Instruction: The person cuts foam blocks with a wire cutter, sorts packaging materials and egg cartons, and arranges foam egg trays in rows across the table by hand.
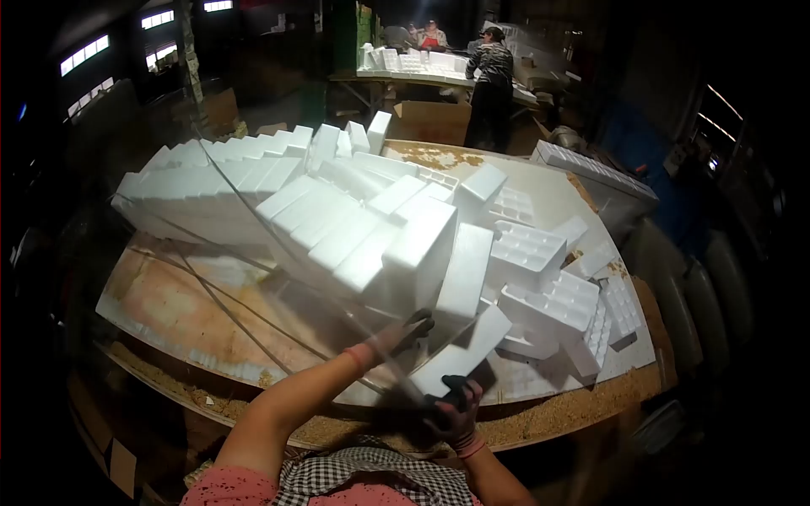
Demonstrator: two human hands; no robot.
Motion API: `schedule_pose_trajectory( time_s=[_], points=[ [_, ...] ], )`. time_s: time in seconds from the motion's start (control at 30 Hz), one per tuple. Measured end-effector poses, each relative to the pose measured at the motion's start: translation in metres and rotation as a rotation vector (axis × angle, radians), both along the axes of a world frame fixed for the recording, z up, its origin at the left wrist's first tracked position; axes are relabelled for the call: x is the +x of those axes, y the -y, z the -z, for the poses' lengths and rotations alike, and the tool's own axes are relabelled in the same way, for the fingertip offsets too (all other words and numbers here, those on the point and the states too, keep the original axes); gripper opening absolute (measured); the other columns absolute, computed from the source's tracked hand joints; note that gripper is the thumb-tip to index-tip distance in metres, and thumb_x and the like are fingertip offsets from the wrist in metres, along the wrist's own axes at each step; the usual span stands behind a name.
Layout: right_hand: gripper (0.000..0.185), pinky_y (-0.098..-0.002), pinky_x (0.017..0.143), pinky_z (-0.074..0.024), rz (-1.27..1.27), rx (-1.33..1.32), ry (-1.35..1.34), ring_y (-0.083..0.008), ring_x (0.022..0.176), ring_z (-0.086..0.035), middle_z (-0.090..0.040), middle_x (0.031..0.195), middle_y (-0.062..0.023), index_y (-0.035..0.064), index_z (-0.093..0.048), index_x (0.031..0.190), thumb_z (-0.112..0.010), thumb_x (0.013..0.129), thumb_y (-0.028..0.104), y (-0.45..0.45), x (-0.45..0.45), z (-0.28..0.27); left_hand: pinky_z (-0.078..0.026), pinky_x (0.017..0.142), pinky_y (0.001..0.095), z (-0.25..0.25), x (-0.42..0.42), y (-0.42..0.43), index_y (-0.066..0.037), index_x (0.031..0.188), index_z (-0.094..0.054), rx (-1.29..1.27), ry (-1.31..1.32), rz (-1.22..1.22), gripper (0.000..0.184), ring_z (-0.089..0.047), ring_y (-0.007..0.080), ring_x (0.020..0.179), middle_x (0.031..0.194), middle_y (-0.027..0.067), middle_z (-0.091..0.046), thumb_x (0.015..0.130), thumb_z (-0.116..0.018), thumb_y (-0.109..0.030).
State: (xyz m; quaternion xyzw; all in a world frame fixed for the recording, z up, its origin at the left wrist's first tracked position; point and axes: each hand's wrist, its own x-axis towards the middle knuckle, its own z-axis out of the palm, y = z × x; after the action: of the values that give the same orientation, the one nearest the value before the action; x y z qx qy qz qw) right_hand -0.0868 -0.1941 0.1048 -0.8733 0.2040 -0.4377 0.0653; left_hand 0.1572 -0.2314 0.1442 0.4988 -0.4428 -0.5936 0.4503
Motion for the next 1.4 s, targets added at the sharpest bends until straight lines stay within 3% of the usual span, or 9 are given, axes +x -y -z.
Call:
schedule_pose_trajectory(
  time_s=[0.13,0.27,0.37,0.5,0.8,0.87,0.97,1.07,1.4],
  points=[
    [0.024,-0.0557,0.105,-0.0329,-0.017,-0.182,-0.187,-0.035,0.12,-0.046,-0.055,0.123,-0.0109,0.0214,-0.062,0.096,-0.069,0.074,0.026,0.056,0.001,-0.02,-0.045,0.096,0.0402,-0.014,0.027,-0.048,-0.004,0.132,-0.049,-0.002,0.843,0.194,0.048,-0.057,0.0347,0.114,0.128,0.0183,-0.058,0.096,-0.053,-0.035],
    [0.024,-0.0587,0.11,-0.0245,0.371,-0.118,-0.088,-0.0411,0.125,-0.04,-0.053,0.123,-0.018,0.009,-0.06,0.093,-0.064,0.071,0.014,0.099,0.014,-0.08,-0.034,0.11,0.0363,-0.005,0.041,-0.11,-0.008,0.148,-0.032,0.025,0.423,0.183,0.071,-0.043,0.0274,0.133,0.147,0.0158,-0.042,0.093,-0.058,-0.044],
    [0.018,-0.0544,0.103,-0.0357,-0.11,0.116,0.156,-0.0408,0.116,-0.05,-0.057,0.119,-0.0182,0.0088,-0.057,0.089,-0.065,0.073,0.01,0.064,0.057,-0.094,-0.027,0.114,0.0419,-0.032,0.027,-0.129,-0.009,0.151,-0.025,0.005,0.005,0.019,0.078,-0.023,0.0265,0.144,0.152,0.0165,-0.032,0.091,-0.061,-0.044],
    [0.024,-0.0546,0.095,-0.0441,-0.66,0.0,-0.231,-0.0392,0.109,-0.054,-0.058,0.111,-0.0135,0.0109,-0.064,0.101,-0.07,0.078,0.015,-0.008,0.107,-0.071,-0.049,0.098,0.0419,-0.09,0.049,-0.141,-0.003,0.14,-0.04,-0.113,-0.807,-0.245,0.049,-0.057,0.0195,0.111,0.133,0.0102,-0.051,0.097,-0.055,-0.02],
    [0.027,-0.0322,0.083,-0.049,-0.169,0.563,0.979,-0.0214,0.094,-0.061,-0.061,0.113,-0.0173,-0.0038,-0.061,0.103,-0.046,0.099,0.018,0.02,0.225,-0.13,-0.053,0.076,0.0321,-0.242,0.165,-0.237,0.003,0.117,-0.055,-0.213,0.482,0.095,0.039,-0.064,0.0245,0.094,0.092,0.016,-0.063,0.096,-0.051,-0.03],
    [0.025,-0.0313,0.08,-0.0489,-0.221,0.652,0.864,-0.0201,0.09,-0.06,-0.062,0.11,-0.0158,-0.0034,-0.062,0.102,-0.048,0.098,0.017,0.014,0.27,-0.15,-0.043,0.096,0.0422,-0.234,0.166,-0.243,0.002,0.12,-0.054,-0.789,0.837,0.296,0.045,-0.057,0.0373,0.108,0.1,0.0233,-0.063,0.09,-0.06,-0.03],
    [0.022,-0.03,0.075,-0.0488,-0.385,0.818,0.508,-0.0182,0.083,-0.06,-0.064,0.104,-0.0135,-0.0026,-0.063,0.101,-0.052,0.095,0.015,-0.008,0.326,-0.176,-0.051,0.085,0.0374,-0.287,0.167,-0.24,0.001,0.109,-0.061,-0.583,0.924,0.753,0.032,-0.065,0.0304,0.093,0.094,0.0187,-0.066,0.084,-0.064,-0.019],
    [0.019,-0.0286,0.07,-0.0487,-0.57,0.974,0.04,-0.0162,0.077,-0.06,-0.065,0.099,-0.0113,-0.0019,-0.064,0.1,-0.055,0.093,0.013,-0.024,0.353,-0.201,-0.054,0.083,0.0325,-0.342,0.249,-0.292,-0.001,0.111,-0.062,-0.011,-0.016,0.557,0.033,-0.067,0.023,0.09,0.099,0.0148,-0.068,0.082,-0.069,-0.013],
    [0.031,-0.0224,0.049,-0.0446,-0.615,0.905,-0.658,-0.0093,0.057,-0.059,-0.069,0.088,-0.009,-0.0024,-0.065,0.105,-0.066,0.087,0.023,-0.045,0.382,-0.293,-0.052,0.082,0.0277,-0.352,0.477,-0.405,0.002,0.128,-0.056,-0.055,0.477,-0.066,0.044,-0.064,0.0187,0.09,0.099,0.0121,-0.068,0.089,-0.065,-0.016]
  ],
)
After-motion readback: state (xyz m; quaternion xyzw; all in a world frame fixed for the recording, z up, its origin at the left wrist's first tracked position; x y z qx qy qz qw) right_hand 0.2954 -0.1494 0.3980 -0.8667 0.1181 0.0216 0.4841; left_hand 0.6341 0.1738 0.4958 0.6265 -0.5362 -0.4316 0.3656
